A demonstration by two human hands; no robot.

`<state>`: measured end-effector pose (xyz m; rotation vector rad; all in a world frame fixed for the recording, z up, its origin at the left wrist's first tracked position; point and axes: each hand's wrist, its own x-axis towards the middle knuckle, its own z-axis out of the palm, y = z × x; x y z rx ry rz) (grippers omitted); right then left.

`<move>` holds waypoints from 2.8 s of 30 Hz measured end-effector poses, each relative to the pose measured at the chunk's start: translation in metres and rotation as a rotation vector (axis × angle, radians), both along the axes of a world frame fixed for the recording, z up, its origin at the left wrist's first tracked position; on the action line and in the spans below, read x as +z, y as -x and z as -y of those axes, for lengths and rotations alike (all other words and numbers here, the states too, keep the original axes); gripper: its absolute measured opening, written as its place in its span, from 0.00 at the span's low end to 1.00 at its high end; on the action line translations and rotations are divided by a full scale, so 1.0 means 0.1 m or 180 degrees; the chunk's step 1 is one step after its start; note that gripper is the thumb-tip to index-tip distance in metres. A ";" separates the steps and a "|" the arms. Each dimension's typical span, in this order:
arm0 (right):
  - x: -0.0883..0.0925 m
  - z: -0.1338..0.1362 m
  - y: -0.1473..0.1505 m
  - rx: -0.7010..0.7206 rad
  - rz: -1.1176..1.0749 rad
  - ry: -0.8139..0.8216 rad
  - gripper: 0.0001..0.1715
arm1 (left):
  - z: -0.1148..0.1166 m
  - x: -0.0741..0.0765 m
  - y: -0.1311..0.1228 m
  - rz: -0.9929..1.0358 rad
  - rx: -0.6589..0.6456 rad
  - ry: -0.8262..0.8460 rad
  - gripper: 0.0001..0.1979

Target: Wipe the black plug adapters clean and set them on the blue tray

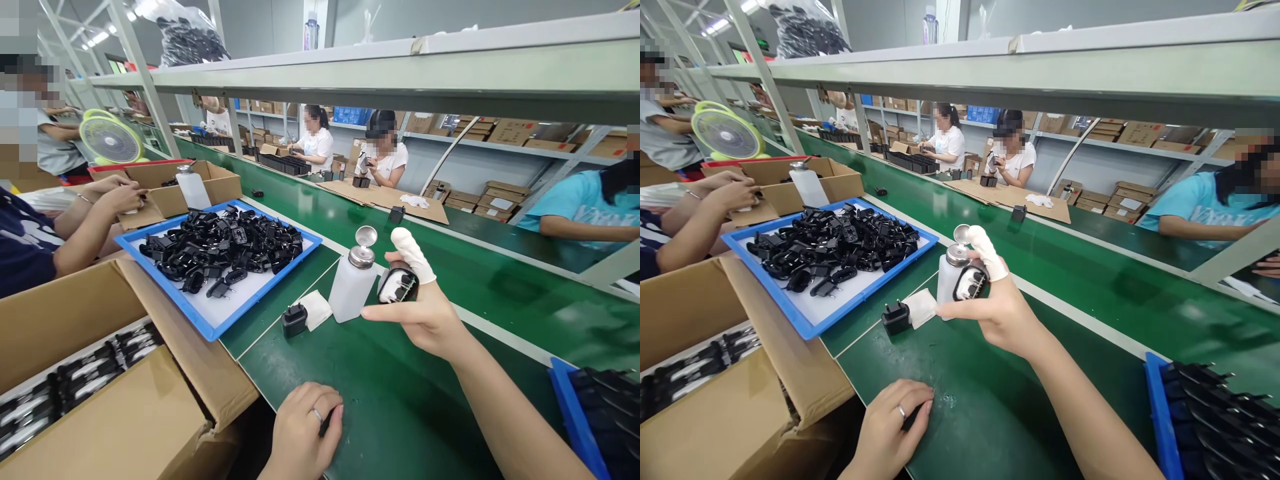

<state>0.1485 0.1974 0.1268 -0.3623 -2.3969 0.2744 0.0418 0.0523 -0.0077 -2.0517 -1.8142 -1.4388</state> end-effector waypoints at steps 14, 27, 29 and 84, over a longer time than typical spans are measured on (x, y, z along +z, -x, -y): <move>-0.43 0.26 0.20 0.0117 0.0145 0.0960 0.50 | 0.08 0.12 0.05 0.1162 -0.0052 0.0211 0.21; -0.13 0.13 0.96 0.0594 0.1363 0.0480 0.22 | -0.02 0.08 0.44 0.0843 0.0832 0.0989 0.15; -0.08 0.06 1.34 0.0446 0.1307 0.0157 0.17 | -0.03 0.06 0.41 0.0635 0.0876 0.0890 0.15; -0.62 0.22 0.42 0.0463 0.1787 0.0431 0.21 | 0.09 0.37 0.54 0.0510 0.0541 0.1199 0.20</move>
